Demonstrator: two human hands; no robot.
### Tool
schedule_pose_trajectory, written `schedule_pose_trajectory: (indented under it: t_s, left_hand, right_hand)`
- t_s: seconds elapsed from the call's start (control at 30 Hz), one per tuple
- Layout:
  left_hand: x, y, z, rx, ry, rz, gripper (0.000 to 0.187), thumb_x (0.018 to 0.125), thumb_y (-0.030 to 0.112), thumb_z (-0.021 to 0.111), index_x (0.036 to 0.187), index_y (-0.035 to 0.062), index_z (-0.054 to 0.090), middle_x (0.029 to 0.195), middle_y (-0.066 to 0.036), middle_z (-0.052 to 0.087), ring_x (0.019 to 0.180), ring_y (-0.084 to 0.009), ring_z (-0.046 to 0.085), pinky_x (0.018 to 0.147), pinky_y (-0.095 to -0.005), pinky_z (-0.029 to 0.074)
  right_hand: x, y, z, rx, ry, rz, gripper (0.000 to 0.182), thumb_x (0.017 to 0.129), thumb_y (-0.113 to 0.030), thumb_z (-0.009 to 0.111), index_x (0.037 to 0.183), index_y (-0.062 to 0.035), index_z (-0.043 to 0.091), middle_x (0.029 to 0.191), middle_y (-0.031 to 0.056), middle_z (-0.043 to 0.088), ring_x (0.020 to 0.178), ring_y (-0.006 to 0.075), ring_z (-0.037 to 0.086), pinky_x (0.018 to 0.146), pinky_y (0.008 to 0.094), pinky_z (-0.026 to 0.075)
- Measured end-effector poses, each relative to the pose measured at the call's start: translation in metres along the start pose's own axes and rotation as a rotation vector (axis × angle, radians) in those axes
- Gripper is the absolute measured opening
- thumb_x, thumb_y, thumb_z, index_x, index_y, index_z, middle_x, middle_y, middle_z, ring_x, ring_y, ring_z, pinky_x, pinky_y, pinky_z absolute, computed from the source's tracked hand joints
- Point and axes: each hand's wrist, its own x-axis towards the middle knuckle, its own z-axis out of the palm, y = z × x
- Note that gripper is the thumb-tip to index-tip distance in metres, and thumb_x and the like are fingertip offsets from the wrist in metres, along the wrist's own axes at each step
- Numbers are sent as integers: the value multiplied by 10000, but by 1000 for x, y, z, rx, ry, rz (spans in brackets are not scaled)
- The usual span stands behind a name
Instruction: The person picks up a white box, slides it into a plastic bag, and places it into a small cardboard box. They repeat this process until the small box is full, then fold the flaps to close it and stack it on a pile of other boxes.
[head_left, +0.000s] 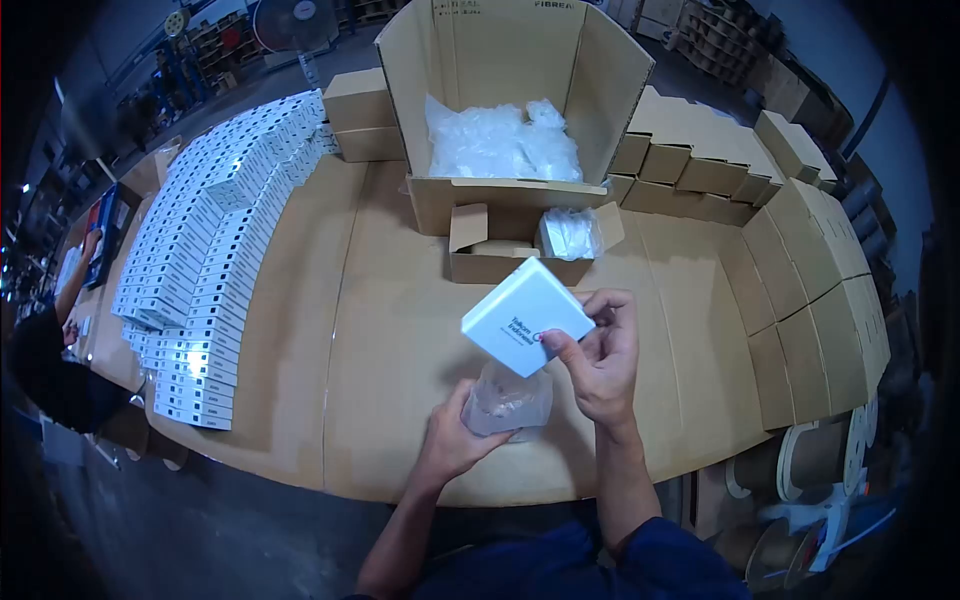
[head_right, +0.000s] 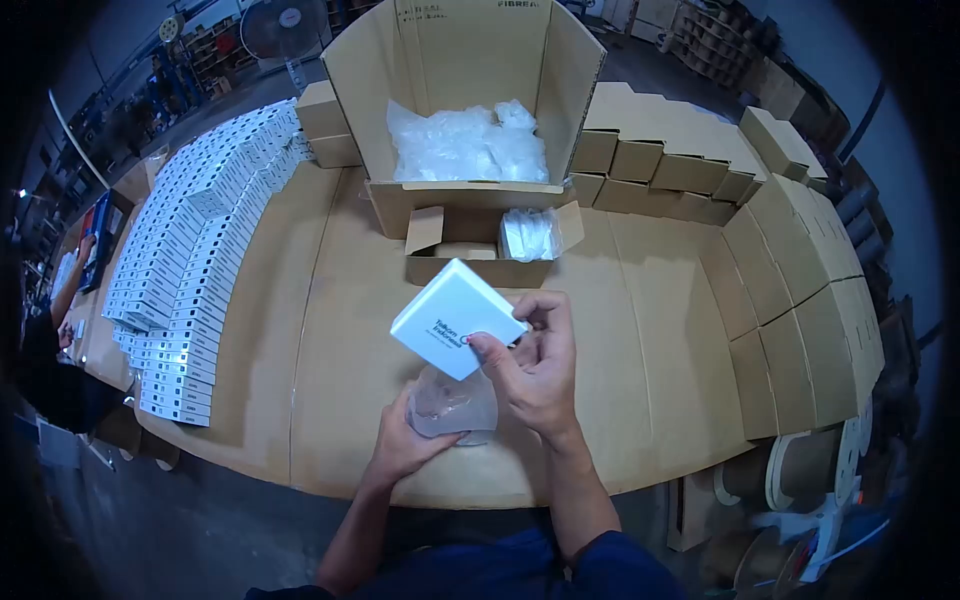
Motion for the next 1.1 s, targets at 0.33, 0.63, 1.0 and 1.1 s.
schedule_pose_trajectory:
  t_s: [0.33,0.63,1.0,1.1]
  left_hand:
    - [-7,-19,-1,-74,22,-27,726,729,260,955,1297,-24,603,1149,-186,740,1066,-267,738,927,-401,581]
    - [-3,-7,2,-222,-29,-62,707,793,263,912,1340,-34,575,1199,-177,719,1130,-242,705,983,-382,558]
    - [3,-26,9,-774,113,-148,421,1154,262,391,1401,-49,529,1243,-98,662,1132,-139,629,1000,-313,507]
    - [7,-31,8,-774,167,-120,416,1153,263,393,1392,-44,539,1227,-99,670,1123,-140,633,998,-314,508]
  right_hand:
    - [10,-8,-18,-171,-298,128,311,955,-50,746,1142,-56,498,1071,72,646,853,85,656,684,223,534]
    - [18,-6,-16,-396,-416,150,207,928,-77,772,1038,5,616,959,84,692,878,146,697,800,307,575]
    - [-8,35,-19,-80,-114,312,236,1006,-86,672,1210,11,603,1041,57,717,857,138,686,795,292,569]
    - [-35,35,-25,193,-37,564,284,1018,-53,644,1281,2,555,1108,56,706,856,118,666,777,261,545]
